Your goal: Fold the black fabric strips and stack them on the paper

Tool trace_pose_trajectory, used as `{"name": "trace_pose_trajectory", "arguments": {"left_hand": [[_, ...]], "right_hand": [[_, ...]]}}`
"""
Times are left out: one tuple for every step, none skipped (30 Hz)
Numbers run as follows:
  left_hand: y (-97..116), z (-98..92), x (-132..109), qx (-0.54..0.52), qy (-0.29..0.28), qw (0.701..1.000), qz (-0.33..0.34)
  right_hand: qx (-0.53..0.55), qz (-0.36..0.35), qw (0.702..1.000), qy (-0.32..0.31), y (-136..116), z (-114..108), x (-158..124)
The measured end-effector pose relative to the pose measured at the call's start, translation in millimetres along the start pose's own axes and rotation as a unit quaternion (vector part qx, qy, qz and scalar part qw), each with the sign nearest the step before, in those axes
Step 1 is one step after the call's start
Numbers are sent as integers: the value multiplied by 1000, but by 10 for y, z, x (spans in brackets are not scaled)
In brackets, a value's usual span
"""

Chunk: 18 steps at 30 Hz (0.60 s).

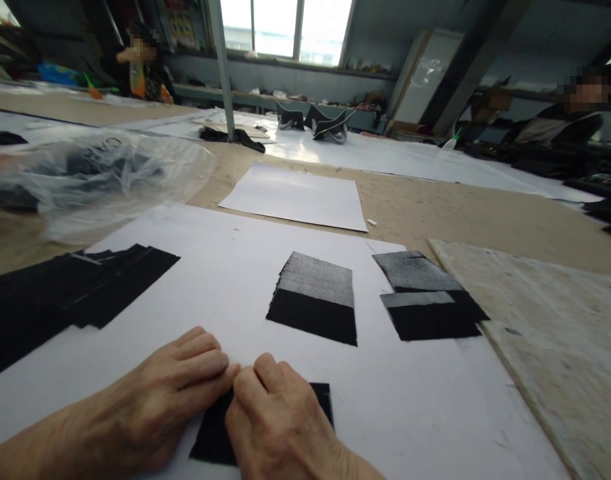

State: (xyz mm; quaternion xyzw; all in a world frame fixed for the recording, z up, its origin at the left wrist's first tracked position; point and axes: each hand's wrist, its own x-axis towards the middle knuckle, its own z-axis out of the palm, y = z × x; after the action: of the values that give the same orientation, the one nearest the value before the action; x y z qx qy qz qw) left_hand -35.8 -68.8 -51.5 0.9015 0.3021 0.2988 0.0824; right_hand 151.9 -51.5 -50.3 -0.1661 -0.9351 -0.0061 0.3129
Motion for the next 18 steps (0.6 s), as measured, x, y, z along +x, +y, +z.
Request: {"name": "trace_pose_trajectory", "arguments": {"left_hand": [[-10, -22, -2, -7, 3, 1000, -9], [-24, -47, -9, -15, 13, 1000, -20], [-43, -72, -19, -22, 34, 999, -33], [-63, -96, -32, -26, 64, 996, -47], [-82, -116, -45, -28, 95, 993, -65], [-98, -130, -58, -29, 119, 989, -84], [-110, -139, -69, -29, 131, 986, -103], [-116, -141, -76, -30, 137, 983, -119], [-118, -138, -79, -30, 138, 981, -134], [-115, -133, -79, -29, 135, 980, -145], [-109, -126, -76, -25, 136, 979, -153], [-103, -119, -71, -20, 140, 977, -158], [-97, -112, -64, -14, 144, 976, -162], [-92, -107, -56, -8, 149, 975, -164], [-88, -102, -47, -2, 153, 975, -163], [-86, -97, -38, 4, 156, 974, -161], [-84, -92, -29, 8, 156, 975, -158], [-81, -86, -22, 11, 154, 976, -156]], "right_hand": [[14, 6, 1000, -1, 4, 6, -15], [25, 14, 1000, -5, 8, 3, -32], [32, 23, 999, -7, 13, -7, -47], [38, 33, 999, -10, 20, -20, -59], [43, 45, 998, -15, 29, -33, -67], [45, 55, 997, -17, 39, -43, -71], [45, 61, 997, -18, 50, -48, -71], [42, 58, 997, -17, 62, -47, -70], [36, 52, 998, -21, 74, -42, -68], [28, 44, 998, -29, 84, -34, -67], [19, 37, 998, -38, 92, -25, -67], [14, 32, 998, -51, 97, -16, -68], [12, 32, 997, -64, 99, -9, -68], [12, 34, 997, -75, 97, -5, -66], [14, 36, 996, -82, 94, -3, -59], [14, 35, 996, -85, 88, -1, -48], [12, 37, 996, -83, 80, 2, -33], [8, 40, 996, -76, 70, 6, -15]]}}
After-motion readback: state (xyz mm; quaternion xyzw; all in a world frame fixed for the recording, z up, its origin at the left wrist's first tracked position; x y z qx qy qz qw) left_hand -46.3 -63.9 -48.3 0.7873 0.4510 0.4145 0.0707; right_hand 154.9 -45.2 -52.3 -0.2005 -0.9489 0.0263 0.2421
